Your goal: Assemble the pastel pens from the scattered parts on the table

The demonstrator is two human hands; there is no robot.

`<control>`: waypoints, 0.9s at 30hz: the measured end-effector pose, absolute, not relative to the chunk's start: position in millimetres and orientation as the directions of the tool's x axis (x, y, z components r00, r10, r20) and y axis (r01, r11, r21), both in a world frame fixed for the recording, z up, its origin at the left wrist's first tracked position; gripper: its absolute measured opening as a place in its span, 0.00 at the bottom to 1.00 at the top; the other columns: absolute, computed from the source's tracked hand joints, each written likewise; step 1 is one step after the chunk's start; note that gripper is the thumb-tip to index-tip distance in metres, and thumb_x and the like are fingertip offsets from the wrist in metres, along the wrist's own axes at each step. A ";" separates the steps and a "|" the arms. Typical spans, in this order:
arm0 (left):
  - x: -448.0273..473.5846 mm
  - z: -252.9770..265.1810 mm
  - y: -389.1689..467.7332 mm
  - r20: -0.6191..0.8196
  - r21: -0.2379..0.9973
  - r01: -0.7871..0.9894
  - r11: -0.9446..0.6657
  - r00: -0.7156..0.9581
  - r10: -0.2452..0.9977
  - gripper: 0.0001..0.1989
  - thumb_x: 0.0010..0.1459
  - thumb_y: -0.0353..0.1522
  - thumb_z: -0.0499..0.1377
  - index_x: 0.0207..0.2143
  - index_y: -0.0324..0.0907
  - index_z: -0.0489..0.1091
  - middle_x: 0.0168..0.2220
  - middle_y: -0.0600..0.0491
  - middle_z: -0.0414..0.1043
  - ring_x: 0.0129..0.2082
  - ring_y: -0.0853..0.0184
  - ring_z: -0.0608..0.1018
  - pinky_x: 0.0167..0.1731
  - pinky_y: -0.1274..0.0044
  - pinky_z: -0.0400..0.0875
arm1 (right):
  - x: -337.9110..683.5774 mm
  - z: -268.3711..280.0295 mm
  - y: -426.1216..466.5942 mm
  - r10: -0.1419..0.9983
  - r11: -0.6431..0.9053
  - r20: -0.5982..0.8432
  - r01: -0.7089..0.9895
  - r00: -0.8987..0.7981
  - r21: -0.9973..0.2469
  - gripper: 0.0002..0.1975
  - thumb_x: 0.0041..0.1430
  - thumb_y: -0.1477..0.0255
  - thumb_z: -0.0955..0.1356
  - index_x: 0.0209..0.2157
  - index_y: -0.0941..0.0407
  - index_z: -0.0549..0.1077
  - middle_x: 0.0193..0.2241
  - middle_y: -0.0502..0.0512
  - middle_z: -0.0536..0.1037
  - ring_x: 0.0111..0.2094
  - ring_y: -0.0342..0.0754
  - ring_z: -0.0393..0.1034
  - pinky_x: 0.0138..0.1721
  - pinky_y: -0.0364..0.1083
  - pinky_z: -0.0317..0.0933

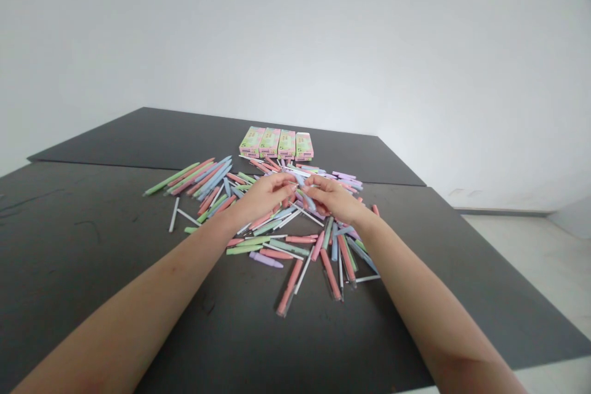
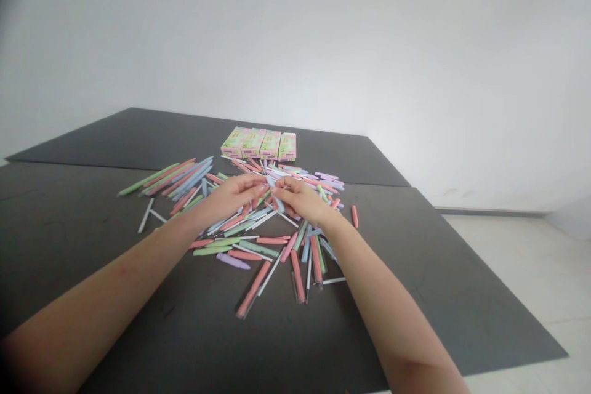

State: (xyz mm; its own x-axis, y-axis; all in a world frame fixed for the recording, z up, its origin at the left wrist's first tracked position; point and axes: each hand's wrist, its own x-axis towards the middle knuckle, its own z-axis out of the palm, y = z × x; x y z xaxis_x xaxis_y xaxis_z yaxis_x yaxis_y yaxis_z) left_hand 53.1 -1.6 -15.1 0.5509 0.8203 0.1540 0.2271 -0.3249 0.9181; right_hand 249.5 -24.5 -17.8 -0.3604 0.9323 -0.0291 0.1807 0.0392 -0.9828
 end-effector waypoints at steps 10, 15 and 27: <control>57.9 -20.9 0.1 0.215 0.966 0.048 -0.253 0.389 0.896 0.10 0.59 0.38 0.57 0.33 0.39 0.66 0.24 0.58 0.63 0.17 0.77 0.65 0.15 0.84 0.61 | 252.3 -20.3 -20.1 0.913 0.174 -0.003 0.396 -0.407 -0.902 0.18 0.62 0.56 0.62 0.30 0.56 0.69 0.16 0.43 0.61 0.16 0.38 0.51 0.19 0.39 0.46; 55.6 -21.5 3.7 0.170 0.985 -0.020 -0.173 0.311 0.935 0.11 0.59 0.39 0.57 0.36 0.39 0.67 0.33 0.51 0.73 0.29 0.70 0.76 0.23 0.81 0.73 | 256.9 -23.4 -16.8 0.943 0.297 0.066 0.736 -0.326 -0.609 0.13 0.59 0.67 0.64 0.26 0.58 0.73 0.21 0.49 0.71 0.23 0.40 0.61 0.26 0.41 0.51; 55.0 -23.6 3.4 0.090 0.996 -0.036 -0.082 0.359 0.929 0.08 0.62 0.37 0.54 0.36 0.41 0.61 0.26 0.55 0.72 0.22 0.68 0.78 0.18 0.79 0.73 | 249.6 -35.3 -19.4 0.935 0.350 -0.004 0.925 -0.355 -0.148 0.07 0.53 0.71 0.66 0.28 0.56 0.76 0.27 0.53 0.79 0.28 0.45 0.69 0.27 0.43 0.50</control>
